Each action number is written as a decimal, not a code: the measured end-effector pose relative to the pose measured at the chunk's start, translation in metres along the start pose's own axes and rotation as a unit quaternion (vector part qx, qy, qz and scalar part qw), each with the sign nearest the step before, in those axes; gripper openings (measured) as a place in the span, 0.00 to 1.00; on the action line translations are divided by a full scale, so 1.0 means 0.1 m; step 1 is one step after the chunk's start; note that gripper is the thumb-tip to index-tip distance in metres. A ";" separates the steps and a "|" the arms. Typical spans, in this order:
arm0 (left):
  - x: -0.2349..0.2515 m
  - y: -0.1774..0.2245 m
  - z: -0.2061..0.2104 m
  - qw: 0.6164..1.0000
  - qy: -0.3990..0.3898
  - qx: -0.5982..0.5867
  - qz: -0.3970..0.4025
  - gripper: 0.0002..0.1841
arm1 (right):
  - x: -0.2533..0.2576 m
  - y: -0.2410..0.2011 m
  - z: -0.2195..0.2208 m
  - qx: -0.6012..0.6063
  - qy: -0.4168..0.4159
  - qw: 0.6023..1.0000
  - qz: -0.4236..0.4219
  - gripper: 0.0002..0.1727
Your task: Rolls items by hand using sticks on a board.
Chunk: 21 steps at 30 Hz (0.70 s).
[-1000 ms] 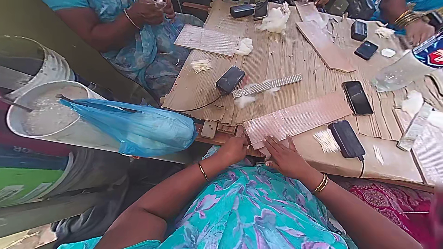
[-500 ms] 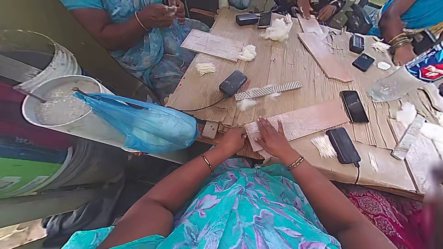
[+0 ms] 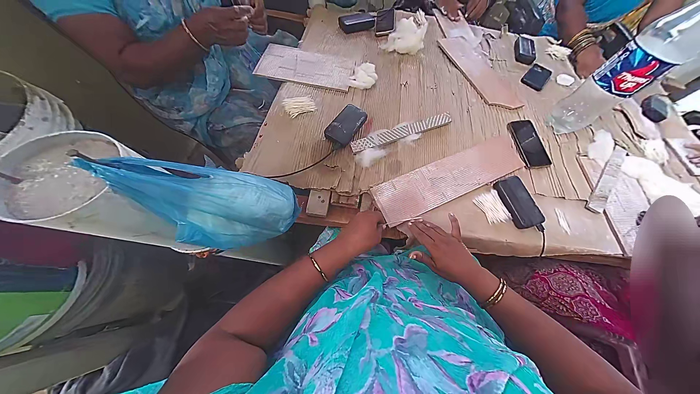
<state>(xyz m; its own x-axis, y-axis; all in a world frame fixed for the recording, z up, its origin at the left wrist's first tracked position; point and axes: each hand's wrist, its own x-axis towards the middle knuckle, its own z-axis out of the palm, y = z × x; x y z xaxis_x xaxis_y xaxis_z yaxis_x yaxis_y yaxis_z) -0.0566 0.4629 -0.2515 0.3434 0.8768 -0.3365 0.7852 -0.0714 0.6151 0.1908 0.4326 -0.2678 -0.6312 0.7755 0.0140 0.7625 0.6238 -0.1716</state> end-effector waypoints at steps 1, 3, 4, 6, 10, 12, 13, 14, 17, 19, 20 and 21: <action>-0.03 0.00 0.00 1.000 0.007 0.001 0.005 0.15 | -0.02 0.00 0.01 0.008 0.045 0.999 0.002 0.36; -0.09 0.03 0.01 1.000 0.025 -0.002 0.015 0.14 | -0.04 0.04 0.04 0.005 0.138 0.990 0.005 0.24; -0.13 0.04 0.02 0.999 0.032 -0.006 0.018 0.14 | -0.03 0.06 0.04 0.000 0.170 0.985 0.013 0.19; -0.20 0.07 0.01 0.999 0.041 -0.008 0.023 0.14 | -0.01 0.09 0.03 -0.010 0.211 0.977 0.033 0.14; -0.34 0.14 0.03 0.996 0.069 -0.014 0.046 0.14 | 0.05 0.08 -0.05 -0.027 0.234 0.971 0.035 0.14; -0.40 0.19 0.04 0.996 0.068 -0.016 0.047 0.14 | 0.05 0.06 -0.06 -0.030 0.243 0.969 0.021 0.13; -0.43 0.20 0.05 0.996 0.071 -0.016 0.048 0.14 | 0.05 0.04 -0.07 -0.027 0.254 0.967 0.009 0.12; -0.45 0.21 0.07 0.996 0.077 -0.017 0.051 0.14 | 0.04 0.02 -0.07 -0.023 0.267 0.963 -0.001 0.11; -0.50 0.21 0.11 0.994 0.091 -0.017 0.062 0.14 | -0.02 -0.02 -0.11 -0.018 0.291 0.956 -0.014 0.10; -0.52 0.22 0.11 0.993 0.092 -0.015 0.073 0.14 | -0.09 -0.01 -0.14 -0.025 0.299 0.954 -0.010 0.10; -0.53 0.22 0.11 0.992 0.095 -0.012 0.079 0.14 | -0.14 0.00 -0.15 -0.032 0.304 0.952 -0.006 0.10; -0.53 0.22 0.10 0.992 0.097 -0.009 0.084 0.14 | -0.20 0.03 -0.15 -0.038 0.311 0.950 0.000 0.10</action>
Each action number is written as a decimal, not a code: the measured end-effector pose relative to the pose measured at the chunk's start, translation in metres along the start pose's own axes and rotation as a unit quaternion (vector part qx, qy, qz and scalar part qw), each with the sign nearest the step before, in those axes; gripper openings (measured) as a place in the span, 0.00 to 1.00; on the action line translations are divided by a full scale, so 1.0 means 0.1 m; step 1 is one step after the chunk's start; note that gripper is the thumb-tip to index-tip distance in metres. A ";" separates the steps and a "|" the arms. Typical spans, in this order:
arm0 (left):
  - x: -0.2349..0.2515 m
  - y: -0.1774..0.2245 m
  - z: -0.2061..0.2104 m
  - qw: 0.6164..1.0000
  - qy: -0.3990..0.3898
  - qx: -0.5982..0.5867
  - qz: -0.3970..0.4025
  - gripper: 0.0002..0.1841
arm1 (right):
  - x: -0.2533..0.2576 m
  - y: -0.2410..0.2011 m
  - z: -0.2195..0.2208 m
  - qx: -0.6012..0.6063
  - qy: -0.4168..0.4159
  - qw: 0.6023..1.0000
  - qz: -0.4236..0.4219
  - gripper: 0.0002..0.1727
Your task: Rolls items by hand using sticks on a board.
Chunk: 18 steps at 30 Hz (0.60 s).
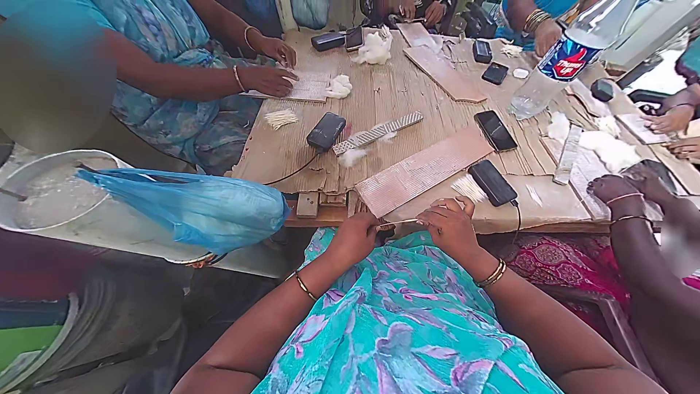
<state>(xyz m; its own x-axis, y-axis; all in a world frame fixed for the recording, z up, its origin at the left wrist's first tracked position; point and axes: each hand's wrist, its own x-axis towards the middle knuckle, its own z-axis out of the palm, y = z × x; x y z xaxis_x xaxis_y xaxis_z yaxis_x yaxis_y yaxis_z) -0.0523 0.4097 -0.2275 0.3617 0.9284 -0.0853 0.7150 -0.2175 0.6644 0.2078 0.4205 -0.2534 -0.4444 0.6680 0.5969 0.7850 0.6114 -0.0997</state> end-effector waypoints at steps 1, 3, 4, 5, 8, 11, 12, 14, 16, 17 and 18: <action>0.00 0.00 -0.01 1.000 0.002 0.002 0.003 0.14 | -0.05 0.04 -0.04 -0.005 0.006 1.000 0.007 0.11; -0.01 -0.03 -0.03 1.000 0.009 0.007 0.000 0.14 | -0.14 0.14 -0.11 -0.003 0.008 0.999 0.042 0.11; -0.01 -0.04 -0.04 1.000 0.015 0.005 -0.006 0.13 | -0.18 0.20 -0.15 -0.001 0.006 0.997 0.074 0.11; -0.01 -0.05 -0.05 1.000 0.022 0.000 -0.009 0.13 | -0.21 0.26 -0.19 0.002 0.004 0.993 0.118 0.11; 0.01 -0.07 -0.03 0.999 0.037 -0.016 -0.015 0.13 | -0.21 0.49 -0.25 -0.001 0.006 0.962 0.272 0.12; 0.02 -0.09 0.02 0.999 0.038 -0.020 -0.003 0.14 | -0.11 0.75 -0.25 -0.017 -0.019 0.919 0.393 0.14; 0.02 -0.10 0.04 0.999 0.038 -0.019 -0.001 0.14 | -0.08 0.83 -0.22 -0.025 -0.024 0.911 0.410 0.14; 0.00 -0.11 0.06 0.999 0.033 -0.019 -0.003 0.15 | -0.06 0.97 -0.16 -0.045 -0.031 0.908 0.416 0.14; -0.01 -0.13 0.08 0.999 0.033 -0.024 -0.005 0.15 | -0.02 1.07 -0.10 -0.061 -0.042 0.905 0.419 0.14; -0.02 -0.14 0.09 0.999 0.033 -0.026 -0.005 0.15 | 0.00 1.12 -0.08 -0.066 -0.050 0.900 0.427 0.15; -0.01 -0.16 0.10 0.999 0.030 -0.025 -0.006 0.15 | 0.02 1.17 -0.06 -0.068 -0.055 0.893 0.441 0.15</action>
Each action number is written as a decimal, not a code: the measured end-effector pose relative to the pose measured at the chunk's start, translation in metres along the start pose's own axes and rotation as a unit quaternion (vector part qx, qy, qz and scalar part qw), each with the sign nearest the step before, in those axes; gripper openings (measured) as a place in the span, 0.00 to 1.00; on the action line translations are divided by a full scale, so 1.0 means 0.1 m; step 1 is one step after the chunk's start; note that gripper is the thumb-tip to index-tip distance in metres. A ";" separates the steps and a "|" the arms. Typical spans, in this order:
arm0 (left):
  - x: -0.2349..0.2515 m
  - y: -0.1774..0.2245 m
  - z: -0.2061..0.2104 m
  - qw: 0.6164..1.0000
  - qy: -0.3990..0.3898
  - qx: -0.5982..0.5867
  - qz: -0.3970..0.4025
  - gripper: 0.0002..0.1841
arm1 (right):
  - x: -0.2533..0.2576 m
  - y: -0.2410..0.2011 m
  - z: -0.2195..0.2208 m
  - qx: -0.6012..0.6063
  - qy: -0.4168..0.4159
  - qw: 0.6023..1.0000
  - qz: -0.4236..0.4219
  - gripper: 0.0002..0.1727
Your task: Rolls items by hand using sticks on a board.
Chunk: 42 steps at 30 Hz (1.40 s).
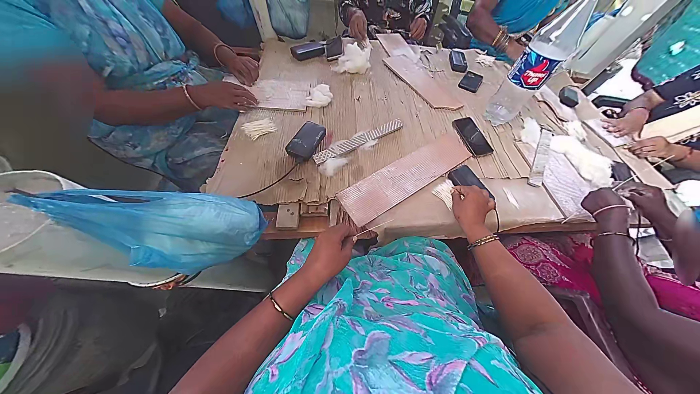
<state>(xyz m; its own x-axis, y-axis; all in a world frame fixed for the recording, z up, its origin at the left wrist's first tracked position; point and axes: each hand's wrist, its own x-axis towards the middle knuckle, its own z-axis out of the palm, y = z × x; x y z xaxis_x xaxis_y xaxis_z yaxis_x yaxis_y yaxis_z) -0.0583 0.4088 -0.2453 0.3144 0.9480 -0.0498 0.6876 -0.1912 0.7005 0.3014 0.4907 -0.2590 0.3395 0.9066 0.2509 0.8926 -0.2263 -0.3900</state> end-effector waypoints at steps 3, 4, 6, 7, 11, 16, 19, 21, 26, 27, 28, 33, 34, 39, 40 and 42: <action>0.01 -0.03 0.00 1.000 -0.010 0.011 -0.007 0.16 | 0.09 0.05 -0.02 0.010 0.000 1.000 0.024 0.17; 0.01 -0.04 0.01 1.000 -0.010 0.014 -0.006 0.15 | 0.09 0.08 -0.05 0.017 0.003 0.999 0.028 0.17; 0.02 -0.06 0.02 1.000 -0.008 0.016 0.000 0.16 | 0.08 0.12 -0.12 0.029 0.012 0.999 0.031 0.17; 0.02 -0.07 0.03 1.000 -0.010 0.016 0.001 0.16 | 0.07 0.14 -0.16 0.031 0.013 0.999 0.031 0.17; 0.04 -0.09 0.04 0.999 -0.030 0.013 -0.003 0.15 | 0.04 0.24 -0.17 0.012 -0.006 1.000 -0.023 0.15; 0.04 -0.10 0.06 0.999 -0.047 0.011 0.001 0.16 | -0.01 0.24 -0.09 -0.027 -0.072 0.991 -0.108 0.21; 0.04 -0.12 0.05 0.999 -0.049 0.010 0.000 0.16 | 0.01 0.18 -0.08 -0.018 -0.041 0.994 -0.096 0.22; 0.05 -0.13 0.03 0.998 -0.058 0.009 -0.007 0.16 | 0.02 0.15 -0.08 -0.031 -0.052 0.994 -0.095 0.23; 0.10 -0.16 -0.02 0.997 -0.079 -0.014 -0.023 0.17 | 0.06 0.07 -0.06 -0.023 -0.046 0.994 -0.092 0.22; 0.12 -0.18 -0.02 0.996 -0.075 -0.025 -0.026 0.18 | 0.09 0.04 -0.05 -0.004 -0.018 0.995 -0.099 0.21; 0.13 -0.20 -0.02 0.997 -0.066 -0.040 -0.029 0.18 | 0.13 -0.01 -0.04 0.010 0.006 0.994 -0.112 0.21; 0.28 -0.39 0.01 0.985 0.041 -0.153 -0.070 0.17 | 0.39 -0.63 0.18 0.045 0.006 0.966 -0.254 0.17; 0.33 -0.42 -0.01 0.980 0.065 -0.169 -0.079 0.17 | 0.43 -0.80 0.27 0.049 -0.003 0.955 -0.292 0.16; 0.73 -0.56 -0.24 0.966 0.163 -0.167 -0.112 0.18 | 0.58 -1.65 0.79 0.062 -0.082 0.903 -0.418 0.24; 0.84 -0.58 -0.28 0.964 0.182 -0.157 -0.112 0.18 | 0.61 -1.77 0.89 0.066 -0.092 0.895 -0.431 0.26; 1.05 -0.61 -0.35 0.960 0.226 -0.136 -0.098 0.17 | 0.67 -1.98 1.08 0.075 -0.096 0.882 -0.455 0.28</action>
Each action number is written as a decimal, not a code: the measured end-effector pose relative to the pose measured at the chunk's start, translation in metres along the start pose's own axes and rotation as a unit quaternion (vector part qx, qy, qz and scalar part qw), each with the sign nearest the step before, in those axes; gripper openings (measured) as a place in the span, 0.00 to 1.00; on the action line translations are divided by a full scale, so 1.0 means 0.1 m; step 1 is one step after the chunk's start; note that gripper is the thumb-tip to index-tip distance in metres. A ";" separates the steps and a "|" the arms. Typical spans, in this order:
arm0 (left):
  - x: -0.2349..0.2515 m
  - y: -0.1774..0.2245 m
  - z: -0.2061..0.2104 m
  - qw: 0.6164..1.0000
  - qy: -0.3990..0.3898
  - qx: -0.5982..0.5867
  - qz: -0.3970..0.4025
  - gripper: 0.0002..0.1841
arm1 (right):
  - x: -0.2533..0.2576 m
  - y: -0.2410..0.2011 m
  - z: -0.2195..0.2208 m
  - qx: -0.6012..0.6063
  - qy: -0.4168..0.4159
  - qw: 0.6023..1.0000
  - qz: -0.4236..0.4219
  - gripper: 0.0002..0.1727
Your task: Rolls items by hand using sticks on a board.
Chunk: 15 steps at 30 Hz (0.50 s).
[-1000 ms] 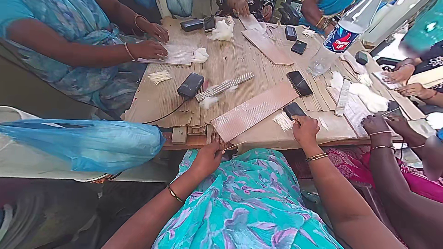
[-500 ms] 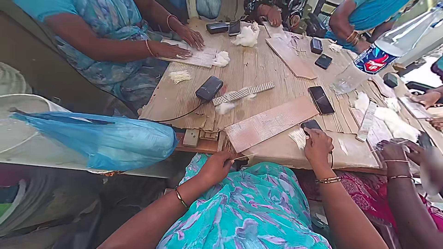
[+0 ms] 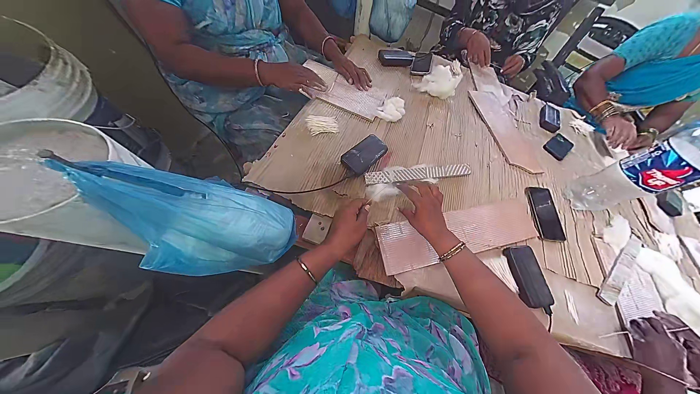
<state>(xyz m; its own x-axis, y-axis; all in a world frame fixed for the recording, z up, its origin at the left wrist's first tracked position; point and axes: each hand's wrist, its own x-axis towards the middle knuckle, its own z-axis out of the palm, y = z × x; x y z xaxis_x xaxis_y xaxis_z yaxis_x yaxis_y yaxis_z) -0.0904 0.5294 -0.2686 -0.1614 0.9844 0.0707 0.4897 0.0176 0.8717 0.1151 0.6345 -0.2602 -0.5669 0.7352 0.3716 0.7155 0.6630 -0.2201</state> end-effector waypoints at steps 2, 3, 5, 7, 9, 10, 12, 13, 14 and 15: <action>0.19 0.05 0.02 1.000 0.012 0.008 0.009 0.17 | 0.16 -0.03 0.12 0.015 0.007 1.000 -0.019 0.26; 0.28 0.08 0.02 1.000 0.010 0.016 0.004 0.17 | 0.23 -0.04 0.17 0.024 0.010 0.999 -0.020 0.24; 0.49 0.08 0.09 0.999 -0.001 0.041 -0.003 0.17 | 0.32 -0.01 0.28 0.019 0.012 1.000 -0.022 0.17; 0.65 0.02 0.17 0.997 -0.029 0.075 -0.014 0.17 | 0.34 0.02 0.34 0.015 -0.001 1.000 -0.020 0.09; 0.72 -0.04 0.23 0.993 -0.054 0.106 -0.015 0.17 | 0.31 0.03 0.33 0.015 -0.008 1.000 -0.022 0.07; 0.73 -0.06 0.24 0.991 -0.064 0.119 -0.017 0.17 | 0.28 0.03 0.31 0.018 -0.004 0.999 -0.026 0.08; 0.73 -0.07 0.25 0.986 -0.082 0.141 -0.021 0.18 | 0.20 0.06 0.25 0.033 0.018 0.999 -0.037 0.09; 0.72 -0.07 0.26 0.984 -0.088 0.152 -0.021 0.18 | 0.14 0.08 0.22 0.046 0.028 0.998 -0.036 0.09; 0.69 -0.06 0.25 0.983 -0.093 0.159 -0.023 0.18 | 0.07 0.10 0.18 0.064 0.042 0.997 -0.032 0.10; 0.65 -0.03 0.24 0.982 -0.094 0.162 -0.025 0.17 | 0.00 0.12 0.14 0.085 0.057 0.995 -0.017 0.10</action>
<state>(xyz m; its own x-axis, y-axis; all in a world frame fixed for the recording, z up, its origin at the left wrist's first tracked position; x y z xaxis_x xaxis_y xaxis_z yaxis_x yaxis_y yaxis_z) -0.0813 0.5980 -0.2783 -0.0456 0.9953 -0.0854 0.7368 0.0913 0.6699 0.1176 0.6442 -0.2749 -0.5326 0.6981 0.4785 0.6127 0.7081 -0.3511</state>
